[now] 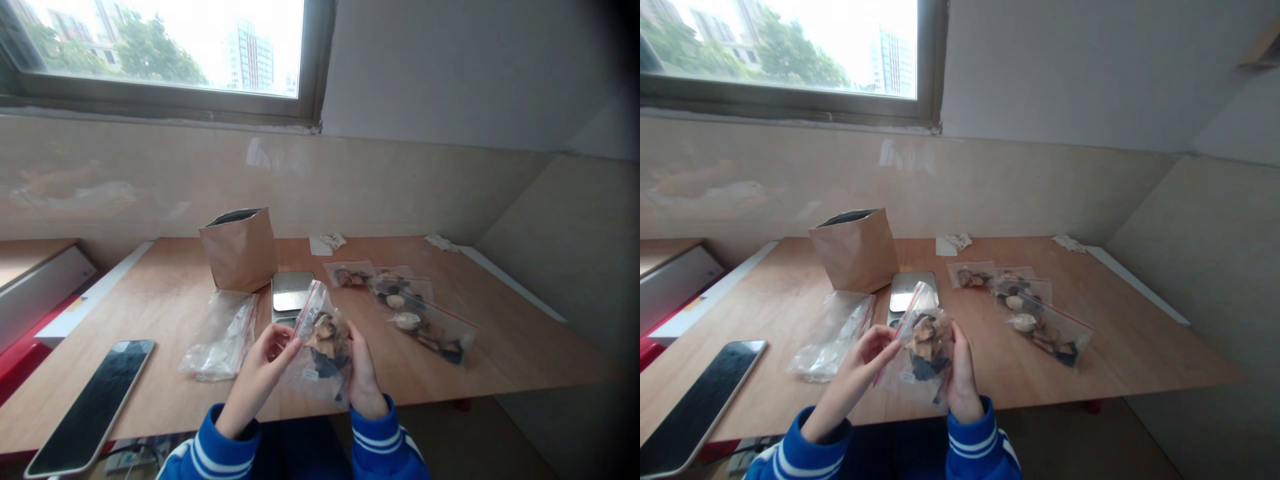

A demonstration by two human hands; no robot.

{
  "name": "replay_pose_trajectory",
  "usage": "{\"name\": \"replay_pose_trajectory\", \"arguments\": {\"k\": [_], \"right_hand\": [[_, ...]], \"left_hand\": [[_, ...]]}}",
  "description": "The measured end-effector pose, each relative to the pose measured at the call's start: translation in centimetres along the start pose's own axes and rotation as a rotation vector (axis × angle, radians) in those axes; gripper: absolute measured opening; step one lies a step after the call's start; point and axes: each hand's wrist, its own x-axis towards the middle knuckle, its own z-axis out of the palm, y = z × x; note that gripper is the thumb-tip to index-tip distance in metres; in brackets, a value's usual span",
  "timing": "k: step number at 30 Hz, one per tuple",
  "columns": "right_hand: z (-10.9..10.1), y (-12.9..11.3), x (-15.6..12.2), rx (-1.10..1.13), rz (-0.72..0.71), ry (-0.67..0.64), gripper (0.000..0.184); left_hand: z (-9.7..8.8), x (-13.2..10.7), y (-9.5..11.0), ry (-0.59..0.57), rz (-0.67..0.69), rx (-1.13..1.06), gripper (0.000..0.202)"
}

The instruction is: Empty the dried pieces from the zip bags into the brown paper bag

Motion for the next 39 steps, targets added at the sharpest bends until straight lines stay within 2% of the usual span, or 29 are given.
{"name": "replay_pose_trajectory", "arguments": {"k": [2, 4, 6, 7, 8, 11, 12, 14, 17, 26, 32, 37, 39], "right_hand": [[-0.6, 0.9, 0.7, -0.157, -0.101, 0.071, 0.036], [-0.9, 1.3, 1.1, -0.301, -0.221, 0.229, 0.032], [-0.7, 1.4, 1.0, -0.411, -0.325, 0.331, 0.029], [-0.3, 1.3, 0.7, -0.454, -0.351, 0.302, 0.028], [0.2, 1.1, 0.2, -0.490, -0.352, 0.209, 0.028], [2.2, 0.8, -1.3, -0.558, -0.265, -0.205, 0.032], [2.7, 0.8, -1.7, -0.570, -0.237, -0.303, 0.032], [3.6, 0.8, -2.2, -0.592, -0.209, -0.396, 0.029], [4.0, 0.7, -2.5, -0.671, -0.241, -0.420, 0.025], [3.6, 0.4, -1.1, -0.824, -0.330, -0.404, 0.027], [3.3, 1.0, -0.2, -0.664, -0.221, -0.431, 0.029], [3.0, 1.1, -0.2, -0.641, -0.239, -0.415, 0.031], [2.3, 0.8, 0.2, -0.613, -0.256, -0.364, 0.033]], "left_hand": [[0.1, 0.3, -0.2, -0.050, -0.031, -0.082, 0.031], [0.2, 0.5, -0.7, -0.110, -0.064, -0.169, 0.032], [0.4, 0.6, -1.1, -0.092, -0.034, -0.192, 0.030], [0.6, 0.7, -1.1, -0.052, -0.005, -0.176, 0.030], [0.7, 0.7, -1.1, -0.001, 0.024, -0.149, 0.029], [1.1, 0.7, -1.0, 0.119, 0.043, -0.096, 0.030], [1.2, 0.7, -1.0, 0.142, 0.031, -0.102, 0.031], [1.3, 0.7, -1.3, 0.185, 0.008, -0.138, 0.034], [1.3, 0.7, -2.0, 0.202, -0.004, -0.164, 0.039], [0.7, 1.3, -2.6, 0.070, 0.034, -0.074, 0.035], [0.1, 1.2, -2.3, 0.054, 0.086, 0.007, 0.033], [0.6, 1.0, -2.6, 0.061, 0.133, 0.077, 0.033], [0.2, 1.0, -2.5, 0.123, 0.140, 0.081, 0.034]]}}
